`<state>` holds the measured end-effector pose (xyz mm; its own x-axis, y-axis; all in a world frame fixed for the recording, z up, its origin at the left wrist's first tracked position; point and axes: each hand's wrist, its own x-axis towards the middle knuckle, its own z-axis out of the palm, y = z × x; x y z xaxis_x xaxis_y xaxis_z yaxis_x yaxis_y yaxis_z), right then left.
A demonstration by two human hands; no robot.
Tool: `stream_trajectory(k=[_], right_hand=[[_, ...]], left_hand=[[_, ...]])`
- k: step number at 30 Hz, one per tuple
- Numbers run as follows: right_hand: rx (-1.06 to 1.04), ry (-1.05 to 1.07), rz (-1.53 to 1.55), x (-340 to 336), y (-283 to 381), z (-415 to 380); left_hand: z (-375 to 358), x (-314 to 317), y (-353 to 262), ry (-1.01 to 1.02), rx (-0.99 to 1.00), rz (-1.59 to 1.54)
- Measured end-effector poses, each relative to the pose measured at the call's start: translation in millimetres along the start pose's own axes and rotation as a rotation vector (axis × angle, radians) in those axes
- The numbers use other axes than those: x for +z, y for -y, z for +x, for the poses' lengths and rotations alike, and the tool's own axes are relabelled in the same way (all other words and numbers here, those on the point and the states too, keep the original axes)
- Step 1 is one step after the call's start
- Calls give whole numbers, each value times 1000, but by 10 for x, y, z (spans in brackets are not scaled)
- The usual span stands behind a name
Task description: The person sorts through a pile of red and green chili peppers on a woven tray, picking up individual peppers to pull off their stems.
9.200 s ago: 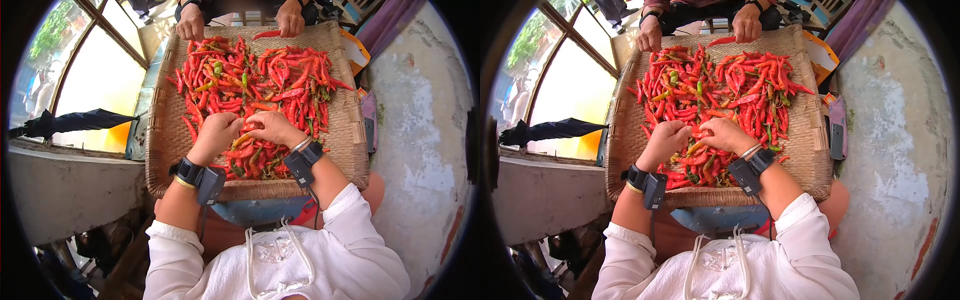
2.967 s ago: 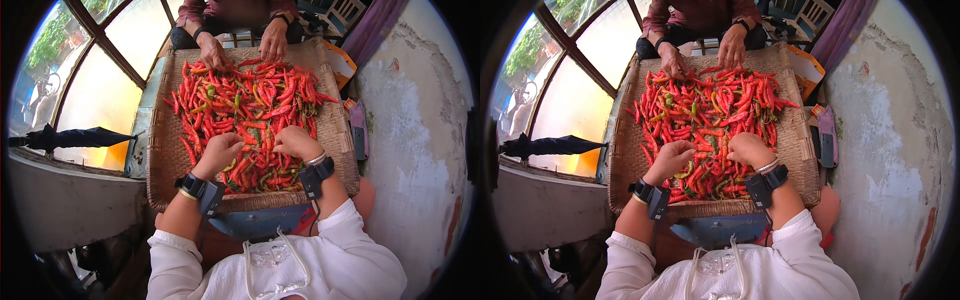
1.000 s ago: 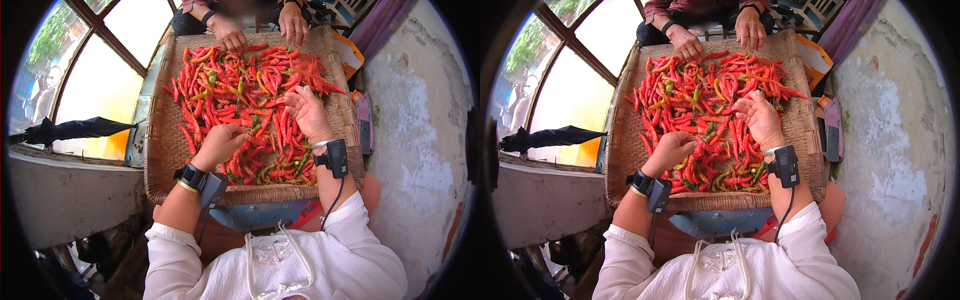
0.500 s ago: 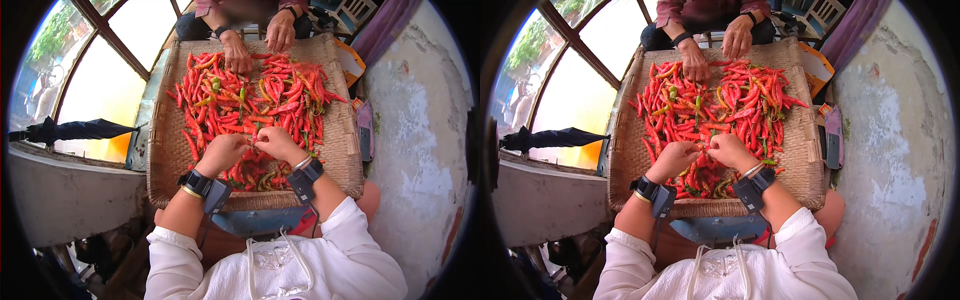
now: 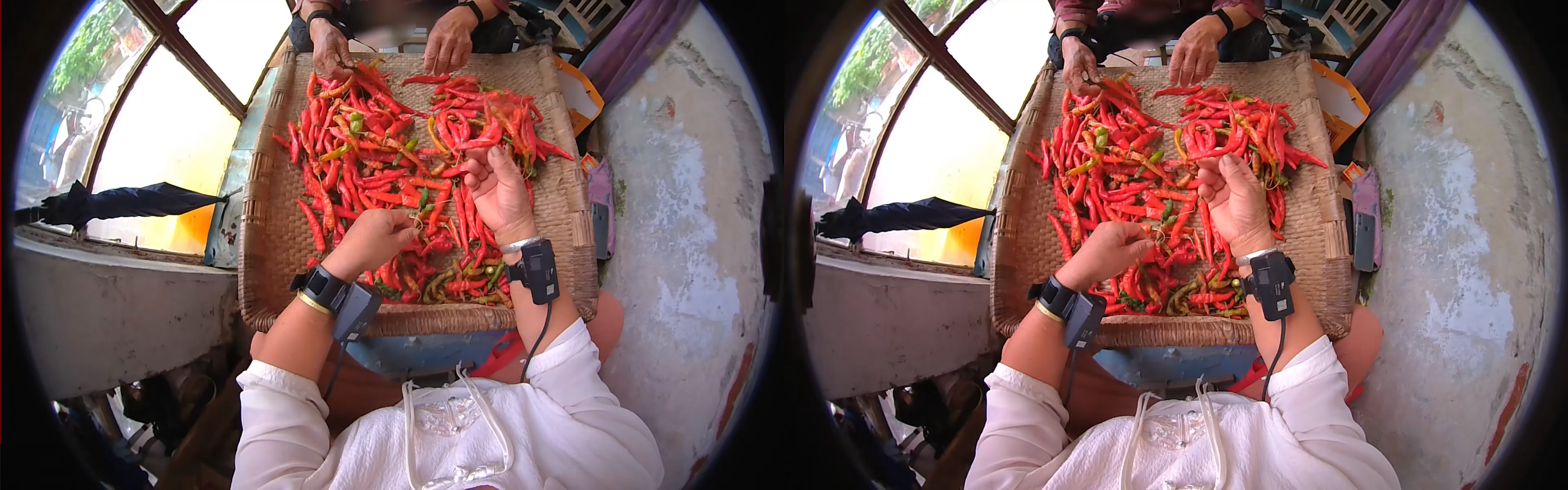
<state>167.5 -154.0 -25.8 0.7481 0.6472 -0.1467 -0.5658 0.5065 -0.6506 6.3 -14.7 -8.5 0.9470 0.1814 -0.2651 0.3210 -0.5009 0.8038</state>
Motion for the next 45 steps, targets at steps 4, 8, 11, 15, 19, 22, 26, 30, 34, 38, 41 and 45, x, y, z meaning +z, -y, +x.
stream_trajectory(k=[4, 8, 11, 15, 19, 22, 26, 30, 34, 38, 41, 45], right_hand=[[-20, -81, -330, -43, -3, -12], [-169, 544, -1463, 10, -301, -148], [-367, 800, -1800, 72, -461, -283], [-415, 735, -1901, 13, -650, -301], [-370, 728, -1696, 84, -464, -223], [-118, 492, -1180, 70, -405, -189], [280, 419, -853, 138, -253, -239], [407, 368, -669, 79, -122, -164], [346, 265, -588, -101, 24, -44], [135, 58, -195, -136, 115, 28], [115, -57, -267, -376, -28, 92], [-247, 361, -1737, -341, -358, -44]], left_hand=[[54, 4, 90, -160, -53, -157], [55, -30, 36, -166, -127, -354], [67, -17, 92, -139, -123, -340], [94, 18, 184, -120, -51, -204], [61, 1, 118, -159, -20, -144], [57, 7, 73, -158, 44, -248], [35, -45, -24, -38, 17, -317], [21, -65, 8, 46, -123, -282], [32, -58, 40, -21, -135, -228], [48, -53, 92, -75, -87, -140], [46, -59, 77, -103, -79, -102], [49, -68, 84, -127, -81, -48]])
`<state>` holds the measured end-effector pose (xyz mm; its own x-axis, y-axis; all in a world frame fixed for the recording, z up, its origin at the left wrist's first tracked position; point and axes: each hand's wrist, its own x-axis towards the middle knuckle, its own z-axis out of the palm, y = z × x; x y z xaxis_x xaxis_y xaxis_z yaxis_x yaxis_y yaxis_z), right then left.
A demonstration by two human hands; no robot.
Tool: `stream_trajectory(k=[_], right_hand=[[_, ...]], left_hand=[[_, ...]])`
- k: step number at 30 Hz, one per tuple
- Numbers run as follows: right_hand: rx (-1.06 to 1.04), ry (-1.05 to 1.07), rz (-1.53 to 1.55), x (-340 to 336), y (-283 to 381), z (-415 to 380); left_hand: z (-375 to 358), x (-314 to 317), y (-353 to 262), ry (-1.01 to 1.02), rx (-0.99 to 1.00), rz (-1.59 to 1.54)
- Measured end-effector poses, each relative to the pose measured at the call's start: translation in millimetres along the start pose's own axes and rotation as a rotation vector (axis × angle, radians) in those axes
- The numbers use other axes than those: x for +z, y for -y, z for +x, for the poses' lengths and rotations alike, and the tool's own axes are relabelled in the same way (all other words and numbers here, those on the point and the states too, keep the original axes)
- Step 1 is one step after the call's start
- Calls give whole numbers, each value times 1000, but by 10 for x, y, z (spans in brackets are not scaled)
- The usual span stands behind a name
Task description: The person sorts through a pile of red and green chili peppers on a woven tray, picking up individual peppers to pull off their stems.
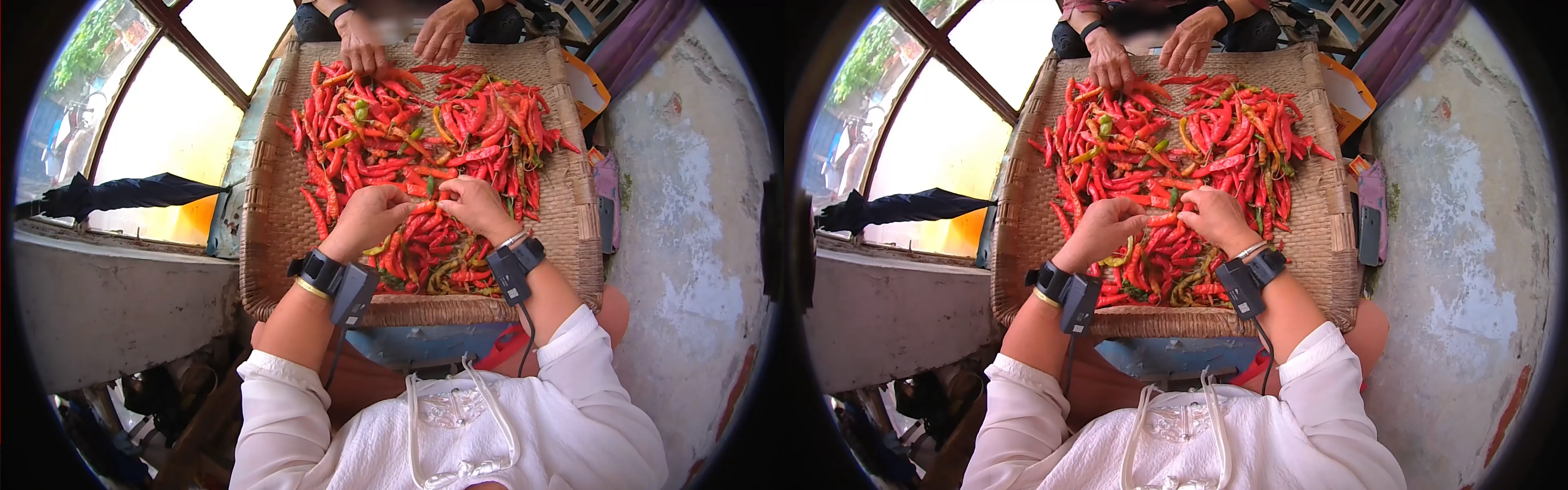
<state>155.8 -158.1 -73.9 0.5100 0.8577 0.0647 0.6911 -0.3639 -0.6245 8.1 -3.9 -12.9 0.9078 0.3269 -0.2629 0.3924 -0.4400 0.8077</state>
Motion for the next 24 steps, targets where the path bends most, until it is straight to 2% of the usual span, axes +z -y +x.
stream_trajectory(k=[2, 5, 9, 11, 12, 14, 16, 18, 24], right_hand=[[-26, 15, -50, 27, 175, -5], [29, 155, -107, 37, 219, 39], [-91, 75, -41, -28, 210, -5], [82, 166, 504, -112, 261, -9], [82, 168, 504, -158, 300, -9], [243, 219, 929, -232, 358, -2], [244, 255, 970, -250, 356, 8], [266, 196, 1116, -265, 386, 15], [305, 104, 1192, -395, 164, 45]], left_hand=[[-1, 13, 10, -16, 23, 43], [5, 44, 58, -67, 91, 111], [-13, 24, 36, -68, 101, 75], [-21, 42, 35, -34, 109, 75], [-26, 48, 24, 4, 119, 79], [-38, 34, -30, 36, 106, 115], [-47, 3, -85, 70, 92, 152], [-49, -15, -114, 70, 84, 222], [-33, 7, -34, 25, 138, 226]])
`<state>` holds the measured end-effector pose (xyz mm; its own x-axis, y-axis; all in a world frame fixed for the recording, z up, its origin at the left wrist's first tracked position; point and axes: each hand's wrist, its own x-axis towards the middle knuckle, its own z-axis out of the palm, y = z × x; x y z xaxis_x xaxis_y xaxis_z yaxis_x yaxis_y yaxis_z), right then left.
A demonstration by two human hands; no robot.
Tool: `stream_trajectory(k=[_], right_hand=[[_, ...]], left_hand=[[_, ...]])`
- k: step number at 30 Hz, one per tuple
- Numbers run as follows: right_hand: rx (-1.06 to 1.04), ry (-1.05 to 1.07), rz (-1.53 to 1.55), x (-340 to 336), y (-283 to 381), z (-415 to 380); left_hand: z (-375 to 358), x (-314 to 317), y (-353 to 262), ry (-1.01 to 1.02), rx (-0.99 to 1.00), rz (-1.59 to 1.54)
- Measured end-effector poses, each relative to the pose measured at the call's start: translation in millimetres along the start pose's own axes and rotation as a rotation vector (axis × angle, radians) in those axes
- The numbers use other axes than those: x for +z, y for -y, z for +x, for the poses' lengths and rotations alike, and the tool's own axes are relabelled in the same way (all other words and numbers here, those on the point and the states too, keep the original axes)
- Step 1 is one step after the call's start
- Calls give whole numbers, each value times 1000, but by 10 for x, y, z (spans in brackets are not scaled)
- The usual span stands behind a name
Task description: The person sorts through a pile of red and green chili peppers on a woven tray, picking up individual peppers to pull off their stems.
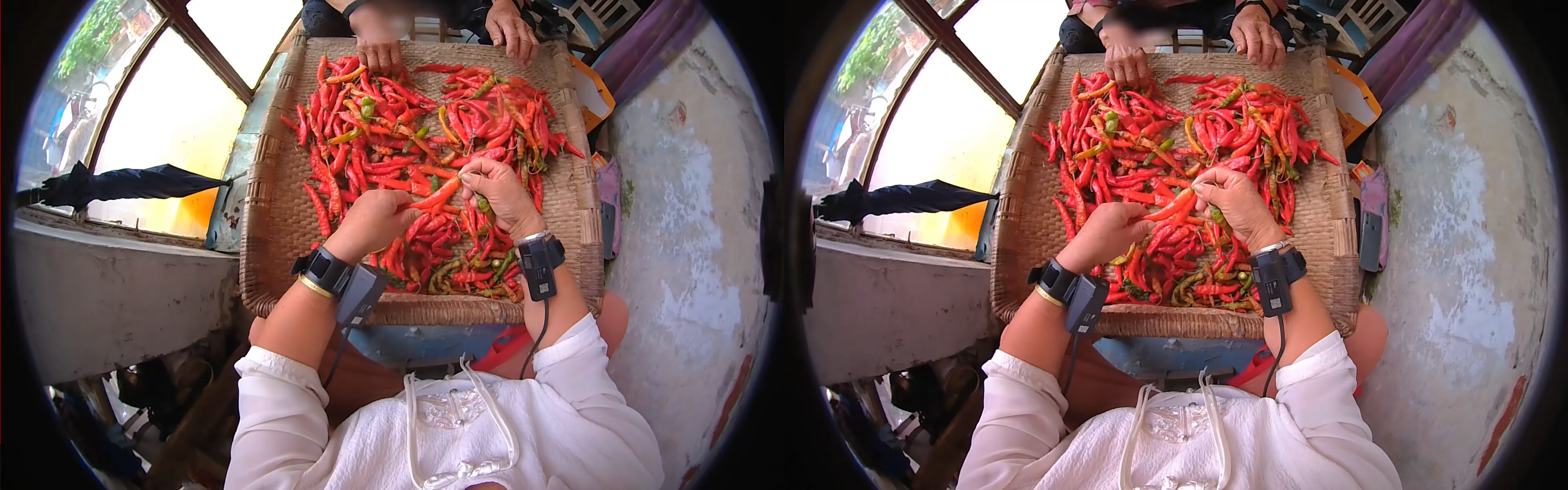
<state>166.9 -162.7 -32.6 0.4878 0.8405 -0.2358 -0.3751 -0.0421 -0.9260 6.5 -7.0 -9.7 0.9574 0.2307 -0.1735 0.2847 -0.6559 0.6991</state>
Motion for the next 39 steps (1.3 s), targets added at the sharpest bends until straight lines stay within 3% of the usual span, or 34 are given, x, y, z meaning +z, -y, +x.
stream_trajectory(k=[6, 9, 10, 12, 14, 18, 20, 21, 27, 29, 31, 32, 33, 34, 38, 39], right_hand=[[-3, -68, 103, -106, 32, -55], [-258, -148, 552, -310, 73, -56], [-263, -152, 547, -380, 17, -24], [-207, -226, 794, -465, -77, 27], [-62, -278, 638, -431, -166, 53], [-98, -95, 563, 25, -255, 83], [-84, -62, 603, 283, -261, 54], [-87, -28, 620, 379, -265, 35], [-96, 151, 844, 510, -315, -8], [-65, 107, 799, 496, -308, -28], [21, 60, 675, 494, -230, -57], [-4, 89, 524, 469, -268, -31], [-25, 71, 228, 489, -216, -55], [-46, 49, -67, 504, -164, -79], [-117, 117, -383, 424, -205, -47], [-34, 82, -388, 415, -103, -70]], left_hand=[[-11, 86, 96, -63, -33, -37], [-29, 58, 81, -111, -16, -2], [-34, 54, 69, -111, -8, -5], [-43, 43, 35, -67, -3, 46], [7, 19, -15, -44, -23, 37], [10, 66, -45, 24, -48, -148], [10, 159, 4, 92, -33, -391], [7, 170, -31, 21, 126, -349], [-29, 102, -105, 226, 56, -243], [-37, 37, -194, 343, -43, -280], [-46, 10, -212, 317, 6, -299], [-32, 44, -142, 290, 58, -254], [-25, 59, -149, 293, -59, -298], [-29, 54, -160, 285, -44, -293], [-69, 55, -154, 181, -97, -326], [-74, 48, -162, 171, -65, -248]])
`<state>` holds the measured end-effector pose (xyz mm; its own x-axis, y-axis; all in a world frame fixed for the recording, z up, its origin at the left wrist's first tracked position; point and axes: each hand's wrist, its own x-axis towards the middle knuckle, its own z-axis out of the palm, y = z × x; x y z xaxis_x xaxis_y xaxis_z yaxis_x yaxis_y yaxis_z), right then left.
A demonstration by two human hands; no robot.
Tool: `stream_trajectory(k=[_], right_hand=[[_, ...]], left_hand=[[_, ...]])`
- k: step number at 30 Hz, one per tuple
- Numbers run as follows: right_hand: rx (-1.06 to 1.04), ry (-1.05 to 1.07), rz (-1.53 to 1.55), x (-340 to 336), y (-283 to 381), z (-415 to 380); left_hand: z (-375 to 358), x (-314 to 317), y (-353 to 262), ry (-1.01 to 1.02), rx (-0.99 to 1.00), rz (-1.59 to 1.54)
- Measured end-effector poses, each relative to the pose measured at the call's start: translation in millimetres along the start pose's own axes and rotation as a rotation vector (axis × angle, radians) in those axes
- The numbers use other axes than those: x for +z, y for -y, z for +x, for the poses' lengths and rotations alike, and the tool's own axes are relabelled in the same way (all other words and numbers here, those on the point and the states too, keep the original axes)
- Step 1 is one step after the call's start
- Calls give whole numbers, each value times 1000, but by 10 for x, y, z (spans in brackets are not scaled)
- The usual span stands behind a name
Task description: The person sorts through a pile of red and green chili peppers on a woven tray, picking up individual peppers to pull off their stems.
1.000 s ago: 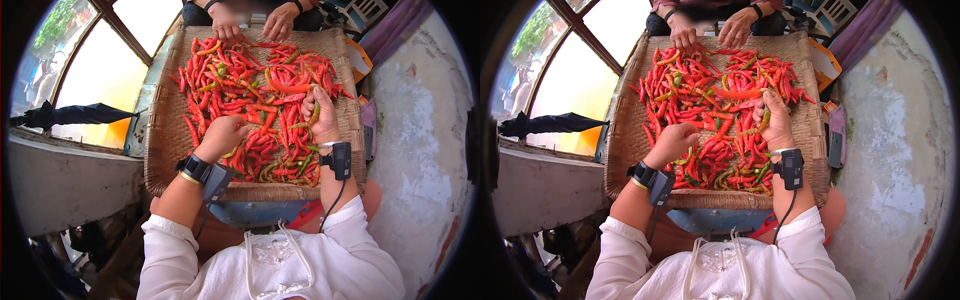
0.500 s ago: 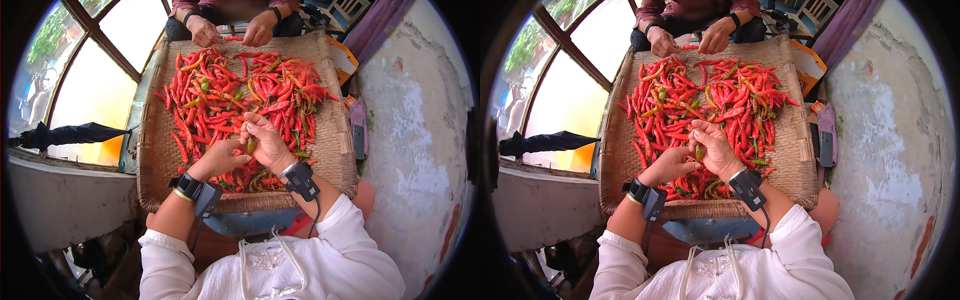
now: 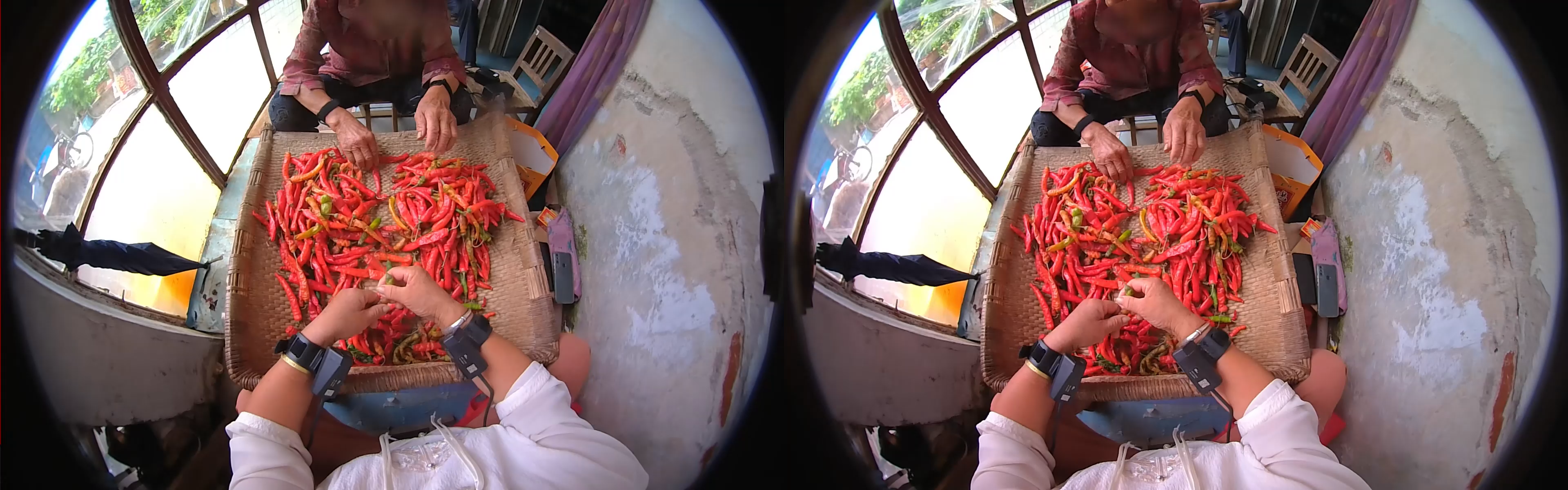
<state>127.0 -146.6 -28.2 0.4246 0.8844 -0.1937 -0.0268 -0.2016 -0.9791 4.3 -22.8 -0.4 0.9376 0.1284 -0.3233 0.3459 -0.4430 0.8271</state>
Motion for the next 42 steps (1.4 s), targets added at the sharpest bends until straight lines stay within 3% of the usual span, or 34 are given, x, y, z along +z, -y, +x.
stream_trajectory(k=[3, 5, 9, 12, 13, 15, 24, 27, 30, 31, 33, 35, 37, 39, 41, 42], right_hand=[[77, -159, 164, -227, -3, 48], [-95, -329, 703, -335, 8, 62], [-53, -413, 814, -442, 68, 23], [167, -135, 1, -375, -155, -6], [168, -134, 0, -343, -119, -25], [33, 71, -492, -273, -73, -104], [53, -3, -669, -476, 179, -674], [59, 14, -594, -568, 84, -827], [38, 13, -499, -564, -60, -838], [28, 0, -460, -553, -110, -819], [-7, -1, -383, -489, -210, -780], [-145, -73, -368, -404, -242, -763], [-94, -43, -261, -372, -150, -800], [164, 210, -25, -384, -9, -852], [128, 171, -28, -397, -82, -882], [52, 88, -222, -415, -54, -915]], left_hand=[[26, 0, 120, -53, 69, 247], [36, 20, 227, -98, 109, 435], [8, 29, 239, -7, 10, 597], [-11, 16, 213, 66, -27, 681], [-5, 17, 243, 65, -27, 679], [6, 33, 338, 149, 34, 692], [55, 58, 472, 175, 128, 658], [14, -3, 332, 127, 212, 601], [-10, -22, 234, 7, 145, 268], [-14, -16, 218, 20, 130, 281], [-15, 1, 121, 3, 10, -54], [-28, 56, 26, 36, -15, -124], [-66, 100, -50, 28, -31, -325], [-68, 165, -173, 3, -44, -392], [-43, 201, -242, -44, -59, -446], [4, 196, -293, -73, -51, -380]])
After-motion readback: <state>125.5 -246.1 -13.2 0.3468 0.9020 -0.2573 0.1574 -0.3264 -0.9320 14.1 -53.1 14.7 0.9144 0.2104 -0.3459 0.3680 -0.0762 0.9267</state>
